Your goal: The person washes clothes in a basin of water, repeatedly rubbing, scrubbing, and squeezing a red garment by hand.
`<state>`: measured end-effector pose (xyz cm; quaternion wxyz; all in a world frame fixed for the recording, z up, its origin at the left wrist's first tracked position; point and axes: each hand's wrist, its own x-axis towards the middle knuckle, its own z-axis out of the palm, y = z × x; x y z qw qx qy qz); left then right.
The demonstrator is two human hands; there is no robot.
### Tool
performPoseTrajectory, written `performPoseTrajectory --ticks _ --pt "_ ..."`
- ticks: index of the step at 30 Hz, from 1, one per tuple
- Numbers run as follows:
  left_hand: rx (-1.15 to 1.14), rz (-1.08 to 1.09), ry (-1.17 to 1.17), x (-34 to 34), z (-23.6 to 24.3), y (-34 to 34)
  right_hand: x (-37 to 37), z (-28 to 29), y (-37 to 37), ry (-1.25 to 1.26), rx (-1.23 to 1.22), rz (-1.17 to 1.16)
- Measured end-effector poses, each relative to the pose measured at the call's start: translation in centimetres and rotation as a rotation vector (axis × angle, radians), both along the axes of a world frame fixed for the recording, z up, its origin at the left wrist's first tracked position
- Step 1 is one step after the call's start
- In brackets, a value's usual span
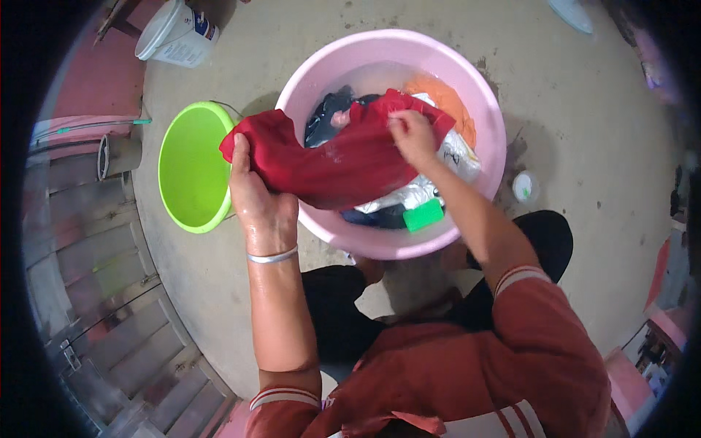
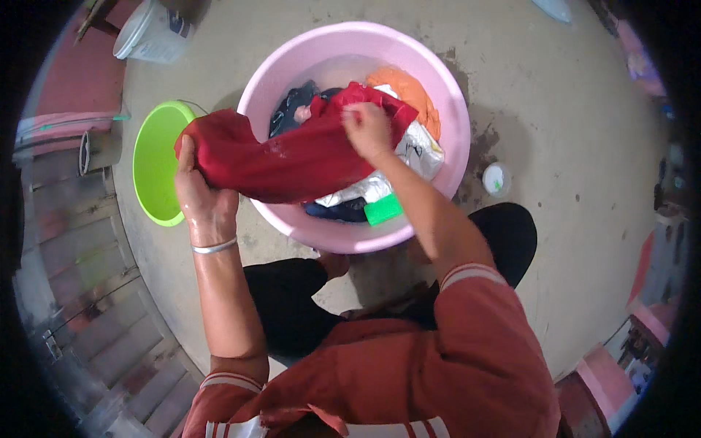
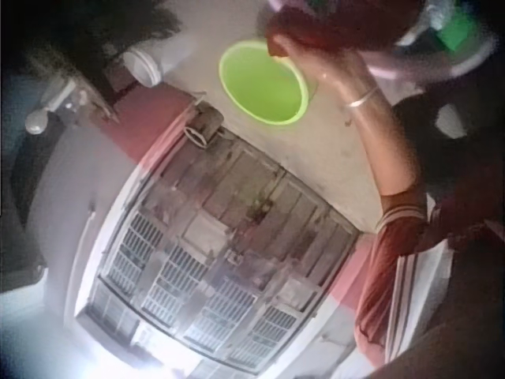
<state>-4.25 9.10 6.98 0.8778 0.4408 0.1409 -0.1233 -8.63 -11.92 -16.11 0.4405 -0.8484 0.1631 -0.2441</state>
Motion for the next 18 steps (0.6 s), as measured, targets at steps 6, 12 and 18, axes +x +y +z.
performPoseTrajectory --ticks 6,12,18 --pt "0.024 -0.024 -0.071 -0.2 1.4 -1.0 1.8 5.0 6.4 0.238 -0.099 0.786" --pt "0.024 -0.005 -0.001 1.1 -1.4 -0.4 -0.3 2.6 -1.7 0.271 0.042 0.301" --pt "-0.156 -0.115 0.176 3.8 -9.1 -1.2 0.2 11.9 -1.4 0.018 0.502 0.264"
